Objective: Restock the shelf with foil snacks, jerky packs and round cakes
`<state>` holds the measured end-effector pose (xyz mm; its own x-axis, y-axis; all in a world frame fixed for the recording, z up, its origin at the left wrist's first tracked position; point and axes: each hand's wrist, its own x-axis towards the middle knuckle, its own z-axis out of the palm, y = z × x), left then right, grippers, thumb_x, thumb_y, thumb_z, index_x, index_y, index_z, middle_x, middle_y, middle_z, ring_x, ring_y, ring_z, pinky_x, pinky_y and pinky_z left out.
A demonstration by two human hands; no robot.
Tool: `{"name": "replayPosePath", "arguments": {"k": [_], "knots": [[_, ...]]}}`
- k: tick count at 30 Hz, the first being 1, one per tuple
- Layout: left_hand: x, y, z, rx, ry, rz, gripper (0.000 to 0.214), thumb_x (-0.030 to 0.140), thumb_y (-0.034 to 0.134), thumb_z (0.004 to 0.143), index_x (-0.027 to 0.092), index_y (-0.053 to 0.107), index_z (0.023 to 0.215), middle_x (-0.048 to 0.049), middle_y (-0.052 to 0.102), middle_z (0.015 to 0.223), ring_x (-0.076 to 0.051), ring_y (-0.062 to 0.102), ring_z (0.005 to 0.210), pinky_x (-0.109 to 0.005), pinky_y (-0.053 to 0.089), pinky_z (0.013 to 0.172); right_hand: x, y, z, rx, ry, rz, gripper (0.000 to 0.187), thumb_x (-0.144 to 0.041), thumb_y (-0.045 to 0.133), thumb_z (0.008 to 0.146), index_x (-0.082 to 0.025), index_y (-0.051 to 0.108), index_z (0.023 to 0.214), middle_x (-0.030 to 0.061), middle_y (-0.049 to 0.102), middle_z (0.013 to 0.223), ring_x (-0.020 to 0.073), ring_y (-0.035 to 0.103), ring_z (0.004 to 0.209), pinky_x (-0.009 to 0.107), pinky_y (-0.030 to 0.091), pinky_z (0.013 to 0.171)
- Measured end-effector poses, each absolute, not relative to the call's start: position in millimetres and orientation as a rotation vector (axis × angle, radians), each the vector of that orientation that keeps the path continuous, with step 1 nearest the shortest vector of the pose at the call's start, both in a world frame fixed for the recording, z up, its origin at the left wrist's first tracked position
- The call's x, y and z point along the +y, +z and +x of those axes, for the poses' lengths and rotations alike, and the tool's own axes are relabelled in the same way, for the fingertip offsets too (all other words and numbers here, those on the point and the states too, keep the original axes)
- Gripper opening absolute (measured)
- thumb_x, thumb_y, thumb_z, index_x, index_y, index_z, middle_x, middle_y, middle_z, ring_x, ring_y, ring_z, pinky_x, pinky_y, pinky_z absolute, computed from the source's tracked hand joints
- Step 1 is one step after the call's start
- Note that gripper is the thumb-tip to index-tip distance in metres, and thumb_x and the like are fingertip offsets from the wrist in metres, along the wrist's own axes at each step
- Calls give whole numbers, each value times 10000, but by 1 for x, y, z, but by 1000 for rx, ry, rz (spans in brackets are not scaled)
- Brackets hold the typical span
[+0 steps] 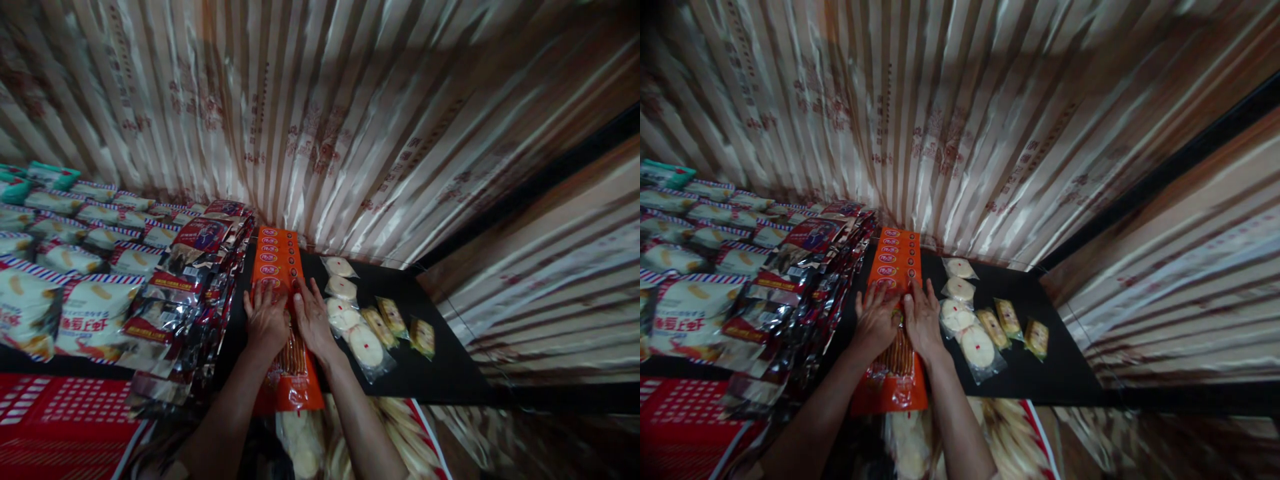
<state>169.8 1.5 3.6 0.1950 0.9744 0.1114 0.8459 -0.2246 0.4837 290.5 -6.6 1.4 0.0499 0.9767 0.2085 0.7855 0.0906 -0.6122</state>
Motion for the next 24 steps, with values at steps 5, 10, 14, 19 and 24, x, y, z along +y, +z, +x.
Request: {"name": "replayPosePath", "arguments": {"k": [5, 10, 14, 19, 24], "knots": [[3, 1, 168, 1669, 567, 2157, 390, 254, 504, 807, 314, 591, 1182, -68, 344, 1455, -309, 173, 1375, -557, 92, 1093, 11, 5, 292, -1753, 534, -1783, 590, -533, 159, 924, -225, 352, 1389, 12, 404, 1424, 230, 137, 1394, 519, 135, 1121], [0, 6, 166, 1646, 569, 2150, 370, 248, 508, 804, 302, 615, 1154, -85, 305, 1471, -321, 127, 1383, -560, 90, 1092, 18, 5, 298, -1716, 572, -1757, 597, -552, 146, 919, -241, 420, 1349, 21, 473, 1375, 214, 228, 1368, 498, 195, 1115], [-2, 9, 167, 1658, 566, 2143, 383, 242, 508, 804, 283, 605, 1172, -98, 292, 1476, -322, 141, 1380, -546, 83, 1099, 19, 6, 300, -1684, 609, -1780, 635, -578, 132, 907, -231, 488, 1302, 37, 465, 1382, 230, 247, 1360, 502, 204, 1110], [-4, 7, 170, 1679, 560, 2148, 391, 259, 494, 816, 279, 585, 1195, -84, 297, 1476, -312, 151, 1379, -545, 93, 1100, 17, 4, 300, -1690, 583, -1739, 622, -581, 146, 906, -245, 519, 1273, 29, 478, 1371, 219, 253, 1359, 488, 217, 1110], [-6, 7, 171, 1680, 585, 2155, 398, 267, 498, 816, 284, 576, 1207, -85, 318, 1466, -313, 149, 1380, -550, 115, 1096, 18, 4, 301, -1695, 606, -1732, 635, -597, 136, 897, -259, 546, 1245, 16, 432, 1407, 225, 239, 1365, 493, 185, 1118]]}}
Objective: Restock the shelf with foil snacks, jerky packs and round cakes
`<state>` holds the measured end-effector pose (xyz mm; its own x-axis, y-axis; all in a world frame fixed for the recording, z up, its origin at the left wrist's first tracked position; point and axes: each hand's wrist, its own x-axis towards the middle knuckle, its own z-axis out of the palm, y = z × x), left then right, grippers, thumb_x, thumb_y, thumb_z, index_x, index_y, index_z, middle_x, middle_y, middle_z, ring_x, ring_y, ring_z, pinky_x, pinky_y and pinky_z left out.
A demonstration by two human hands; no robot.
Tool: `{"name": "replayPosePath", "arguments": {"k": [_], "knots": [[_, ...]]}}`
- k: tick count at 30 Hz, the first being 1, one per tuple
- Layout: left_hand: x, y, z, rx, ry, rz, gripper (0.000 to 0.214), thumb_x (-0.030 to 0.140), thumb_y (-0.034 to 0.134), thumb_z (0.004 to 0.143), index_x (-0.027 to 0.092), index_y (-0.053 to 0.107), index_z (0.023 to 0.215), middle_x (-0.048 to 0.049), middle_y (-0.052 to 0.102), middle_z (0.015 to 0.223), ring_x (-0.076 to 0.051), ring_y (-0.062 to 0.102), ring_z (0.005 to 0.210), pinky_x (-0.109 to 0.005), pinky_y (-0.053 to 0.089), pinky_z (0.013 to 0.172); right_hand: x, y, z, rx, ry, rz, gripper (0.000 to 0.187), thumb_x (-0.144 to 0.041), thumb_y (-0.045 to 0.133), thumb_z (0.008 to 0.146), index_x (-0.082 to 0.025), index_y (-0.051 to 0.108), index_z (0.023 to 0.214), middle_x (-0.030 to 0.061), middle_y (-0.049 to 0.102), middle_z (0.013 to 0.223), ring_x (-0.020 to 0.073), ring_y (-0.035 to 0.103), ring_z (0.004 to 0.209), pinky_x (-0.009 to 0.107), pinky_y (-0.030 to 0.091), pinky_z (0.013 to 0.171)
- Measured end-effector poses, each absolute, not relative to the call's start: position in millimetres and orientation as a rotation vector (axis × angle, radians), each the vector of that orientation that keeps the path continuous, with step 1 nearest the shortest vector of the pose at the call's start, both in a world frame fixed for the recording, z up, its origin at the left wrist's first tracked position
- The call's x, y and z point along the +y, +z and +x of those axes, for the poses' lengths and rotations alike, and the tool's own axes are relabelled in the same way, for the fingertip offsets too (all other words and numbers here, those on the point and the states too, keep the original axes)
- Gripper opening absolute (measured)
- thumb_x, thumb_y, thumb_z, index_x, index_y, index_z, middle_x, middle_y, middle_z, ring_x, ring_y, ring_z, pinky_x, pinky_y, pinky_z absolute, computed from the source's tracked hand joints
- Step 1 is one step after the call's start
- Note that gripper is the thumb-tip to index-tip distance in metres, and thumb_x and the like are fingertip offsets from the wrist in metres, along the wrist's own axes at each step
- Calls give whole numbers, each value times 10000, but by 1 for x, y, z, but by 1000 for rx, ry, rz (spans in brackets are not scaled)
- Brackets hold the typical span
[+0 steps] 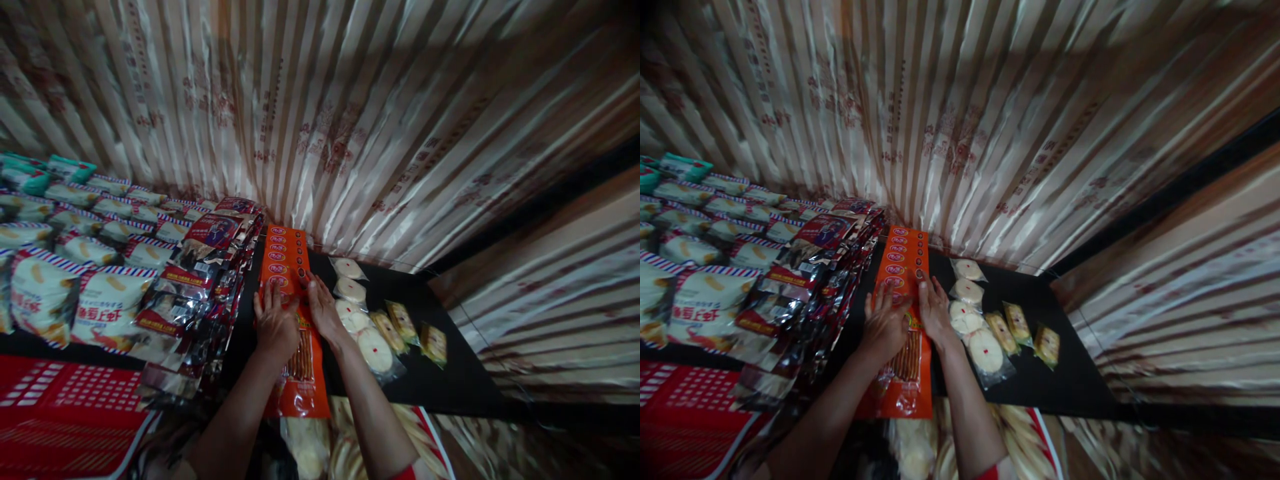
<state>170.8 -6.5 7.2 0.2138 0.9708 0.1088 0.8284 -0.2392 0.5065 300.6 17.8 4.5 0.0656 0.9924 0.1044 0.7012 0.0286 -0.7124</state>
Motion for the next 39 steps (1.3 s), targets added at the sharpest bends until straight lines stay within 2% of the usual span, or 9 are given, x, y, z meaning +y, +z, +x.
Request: {"name": "replayPosePath", "arguments": {"k": [3, 8, 13, 17, 22, 28, 32, 35, 39], "knots": [[-8, 10, 171, 1680, 559, 2138, 418, 243, 495, 814, 272, 561, 1226, -98, 301, 1472, -323, 164, 1375, -558, 142, 1088, 16, 7, 300, -1648, 619, -1683, 653, -616, 158, 887, -233, 537, 1255, 37, 446, 1395, 227, 265, 1356, 472, 195, 1119], [-8, 9, 170, 1659, 563, 2131, 446, 235, 496, 812, 301, 530, 1252, -67, 315, 1470, -306, 172, 1375, -552, 161, 1087, -6, 11, 296, -1300, 550, -1524, 608, -552, 182, 918, -177, 415, 1337, 98, 576, 1258, 199, 477, 1218, 421, 334, 1052], [-10, 7, 168, 1650, 607, 2140, 454, 221, 498, 811, 306, 525, 1256, -64, 320, 1467, -296, 179, 1374, -544, 140, 1096, -44, 1, 293, -1183, 601, -1544, 606, -539, 197, 920, -143, 464, 1293, 138, 534, 1299, 218, 521, 1172, 397, 434, 964], [-11, 4, 168, 1645, 603, 2132, 461, 215, 494, 815, 303, 514, 1267, -70, 293, 1479, -303, 146, 1381, -543, 141, 1095, -60, -10, 296, -1162, 652, -1633, 630, -568, 232, 902, -136, 472, 1294, 139, 489, 1346, 245, 498, 1198, 433, 403, 1003], [-11, -1, 167, 1639, 593, 2152, 499, 216, 475, 831, 287, 445, 1324, -108, 228, 1498, -309, 94, 1387, -552, 126, 1091, -60, -16, 298, -1211, 716, -1669, 637, -566, 223, 902, -138, 462, 1310, 124, 453, 1379, 232, 420, 1272, 441, 318, 1080], [-12, -1, 165, 1632, 599, 2195, 515, 189, 448, 842, 297, 408, 1344, -98, 170, 1512, -294, 54, 1391, -564, 89, 1089, -59, -19, 297, -1225, 699, -1683, 653, -569, 218, 901, -120, 468, 1306, 131, 472, 1362, 231, 412, 1280, 436, 315, 1083], [-17, -2, 170, 1723, 693, 2115, 549, 171, 414, 844, 182, 339, 1388, -162, 143, 1506, -301, 48, 1387, -525, 125, 1100, -58, -17, 297, -1167, 746, -1632, 657, -586, 253, 890, -134, 448, 1324, 120, 434, 1393, 229, 378, 1302, 440, 292, 1093], [-18, -5, 175, 1816, 775, 1944, 559, 154, 386, 834, 78, 319, 1384, -206, 181, 1488, -311, 85, 1381, -497, 196, 1094, -54, -18, 295, -1062, 814, -1550, 661, -604, 278, 879, -167, 396, 1362, 92, 387, 1429, 222, 359, 1314, 434, 264, 1105], [-13, -13, 175, 1804, 902, 1773, 562, 159, 378, 826, 5, 317, 1363, -239, 231, 1464, -301, 168, 1369, -438, 221, 1103, -50, -21, 292, -967, 867, -1498, 681, -626, 305, 861, -186, 377, 1374, 76, 401, 1422, 215, 358, 1315, 412, 236, 1117]]}}
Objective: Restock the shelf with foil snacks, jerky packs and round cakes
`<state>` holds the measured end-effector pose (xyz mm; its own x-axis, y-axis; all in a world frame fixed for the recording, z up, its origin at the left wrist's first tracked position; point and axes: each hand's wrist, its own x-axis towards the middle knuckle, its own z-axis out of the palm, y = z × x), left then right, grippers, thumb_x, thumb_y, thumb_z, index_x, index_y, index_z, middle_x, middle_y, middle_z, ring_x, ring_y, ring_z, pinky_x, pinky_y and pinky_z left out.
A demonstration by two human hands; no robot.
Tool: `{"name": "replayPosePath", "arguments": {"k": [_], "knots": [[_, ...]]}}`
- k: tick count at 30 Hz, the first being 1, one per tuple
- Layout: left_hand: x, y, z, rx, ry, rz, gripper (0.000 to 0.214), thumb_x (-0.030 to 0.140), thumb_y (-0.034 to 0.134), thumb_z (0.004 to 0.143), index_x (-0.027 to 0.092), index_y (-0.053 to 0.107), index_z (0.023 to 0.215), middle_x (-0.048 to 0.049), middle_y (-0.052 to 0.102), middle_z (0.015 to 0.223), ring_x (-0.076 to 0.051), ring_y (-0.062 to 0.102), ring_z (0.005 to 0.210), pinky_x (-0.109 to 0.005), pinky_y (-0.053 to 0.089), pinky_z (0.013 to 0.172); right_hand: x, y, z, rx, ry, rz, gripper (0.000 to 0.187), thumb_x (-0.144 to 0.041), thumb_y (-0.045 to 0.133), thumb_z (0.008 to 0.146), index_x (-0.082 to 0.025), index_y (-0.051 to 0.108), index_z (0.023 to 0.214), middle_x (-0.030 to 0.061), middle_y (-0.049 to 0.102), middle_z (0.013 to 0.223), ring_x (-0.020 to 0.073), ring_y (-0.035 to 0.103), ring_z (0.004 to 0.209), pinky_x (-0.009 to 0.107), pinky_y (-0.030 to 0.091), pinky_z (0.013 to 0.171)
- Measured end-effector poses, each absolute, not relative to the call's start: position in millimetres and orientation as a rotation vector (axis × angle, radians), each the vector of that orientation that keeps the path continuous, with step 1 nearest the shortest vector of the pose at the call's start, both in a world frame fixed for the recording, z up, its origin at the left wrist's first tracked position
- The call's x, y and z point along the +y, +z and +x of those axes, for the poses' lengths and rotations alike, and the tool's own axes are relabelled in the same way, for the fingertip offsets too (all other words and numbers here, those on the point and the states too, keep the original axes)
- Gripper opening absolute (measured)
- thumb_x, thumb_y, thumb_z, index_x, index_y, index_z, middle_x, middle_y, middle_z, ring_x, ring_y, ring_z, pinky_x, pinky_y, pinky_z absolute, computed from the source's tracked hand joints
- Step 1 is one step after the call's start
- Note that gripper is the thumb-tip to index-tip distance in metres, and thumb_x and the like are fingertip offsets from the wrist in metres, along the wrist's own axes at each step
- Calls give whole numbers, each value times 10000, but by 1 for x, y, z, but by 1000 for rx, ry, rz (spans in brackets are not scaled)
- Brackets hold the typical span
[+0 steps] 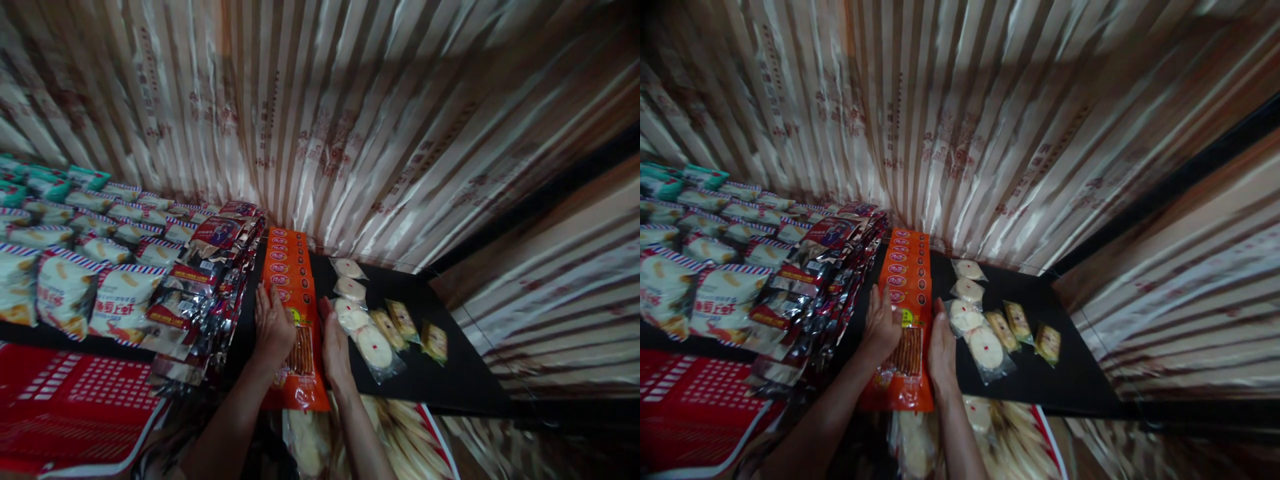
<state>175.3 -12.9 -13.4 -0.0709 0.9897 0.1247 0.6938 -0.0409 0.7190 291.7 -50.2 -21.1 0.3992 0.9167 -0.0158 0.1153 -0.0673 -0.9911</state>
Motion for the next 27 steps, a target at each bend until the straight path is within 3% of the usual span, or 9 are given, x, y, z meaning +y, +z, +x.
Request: {"name": "replayPosePath", "arguments": {"k": [6, 13, 23, 27], "knots": [[0, -23, 170, 1785, 955, 1621, 564, 152, 353, 831, -29, 283, 1361, -257, 304, 1427, -254, 249, 1354, -400, 218, 1116, -48, -25, 287, -910, 860, -1496, 713, -640, 312, 846, -180, 349, 1391, 75, 428, 1402, 213, 365, 1311, 394, 249, 1109], [5, -32, 169, 1758, 1114, 1546, 556, 171, 414, 802, 86, 347, 1346, -169, 436, 1377, -230, 312, 1331, -405, 246, 1113, -48, -22, 280, -918, 817, -1562, 750, -656, 298, 837, -138, 377, 1374, 81, 414, 1412, 209, 353, 1317, 368, 229, 1118], [9, -39, 171, 1813, 1124, 1641, 525, 191, 404, 801, 33, 390, 1301, -224, 456, 1342, -275, 374, 1294, -445, 284, 1084, -48, -19, 266, -886, 786, -1592, 753, -651, 305, 836, -135, 361, 1382, 81, 354, 1446, 199, 296, 1347, 361, 182, 1133], [9, -42, 170, 1836, 1116, 1735, 525, 187, 380, 805, -20, 401, 1286, -254, 460, 1325, -298, 383, 1283, -456, 300, 1072, -45, -25, 270, -862, 812, -1541, 722, -647, 304, 840, -171, 373, 1378, 67, 414, 1412, 201, 349, 1320, 368, 226, 1117]]}}
